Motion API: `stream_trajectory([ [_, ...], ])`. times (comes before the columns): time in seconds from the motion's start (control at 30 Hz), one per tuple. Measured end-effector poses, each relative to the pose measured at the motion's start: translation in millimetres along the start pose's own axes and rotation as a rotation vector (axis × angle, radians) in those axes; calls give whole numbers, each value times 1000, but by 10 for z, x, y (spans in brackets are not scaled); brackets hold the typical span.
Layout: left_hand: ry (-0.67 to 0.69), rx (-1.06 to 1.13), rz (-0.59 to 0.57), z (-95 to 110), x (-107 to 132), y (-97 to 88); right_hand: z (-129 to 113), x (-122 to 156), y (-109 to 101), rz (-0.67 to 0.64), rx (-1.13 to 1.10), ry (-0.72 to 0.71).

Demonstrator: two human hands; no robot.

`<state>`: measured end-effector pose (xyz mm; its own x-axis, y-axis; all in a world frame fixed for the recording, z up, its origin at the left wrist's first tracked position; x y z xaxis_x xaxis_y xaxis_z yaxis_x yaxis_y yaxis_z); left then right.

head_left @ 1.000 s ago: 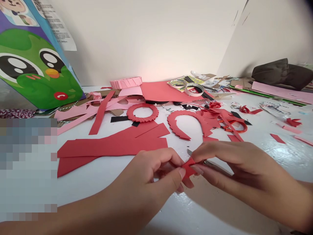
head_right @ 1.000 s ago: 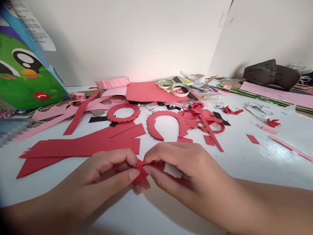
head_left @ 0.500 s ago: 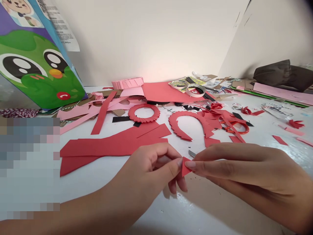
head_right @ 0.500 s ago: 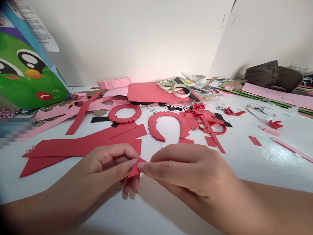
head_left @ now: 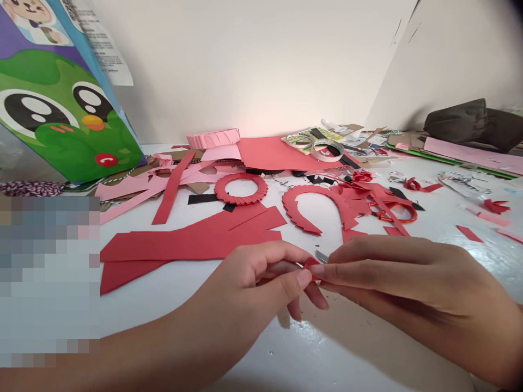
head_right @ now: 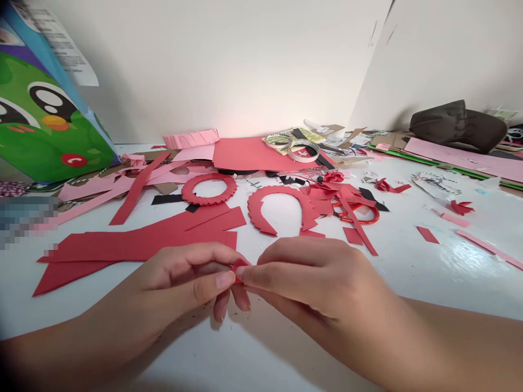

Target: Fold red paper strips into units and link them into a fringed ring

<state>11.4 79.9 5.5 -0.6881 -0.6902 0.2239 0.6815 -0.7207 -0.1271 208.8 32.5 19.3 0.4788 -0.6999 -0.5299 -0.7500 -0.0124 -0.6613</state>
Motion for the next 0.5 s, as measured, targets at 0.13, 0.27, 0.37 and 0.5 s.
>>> stream_trajectory([
  [0.13, 16, -13, 39, -38, 28, 19, 27, 5, 21, 33, -22, 94],
  [0.27, 7, -128, 79, -48, 58, 24, 77, 1, 61, -24, -211, 330],
  [0.37, 3, -214, 92, -11, 52, 23, 93, -29, 72, -86, -303, 374],
  [0.5, -3, -243, 109, 0, 63, 24, 81, -63, 44, -22, -317, 357],
])
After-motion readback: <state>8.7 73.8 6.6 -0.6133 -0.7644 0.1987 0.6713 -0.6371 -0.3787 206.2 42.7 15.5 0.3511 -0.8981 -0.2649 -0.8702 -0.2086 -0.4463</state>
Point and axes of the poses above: each hand's wrist, its own x-axis away from the middle knuckle, its own y-axis out of the palm, z = x × y, the point moved 1 cm from there along -x, towards the middle knuckle, and after that the axes turned 14 degrees about -x, right-handed, at the moved point
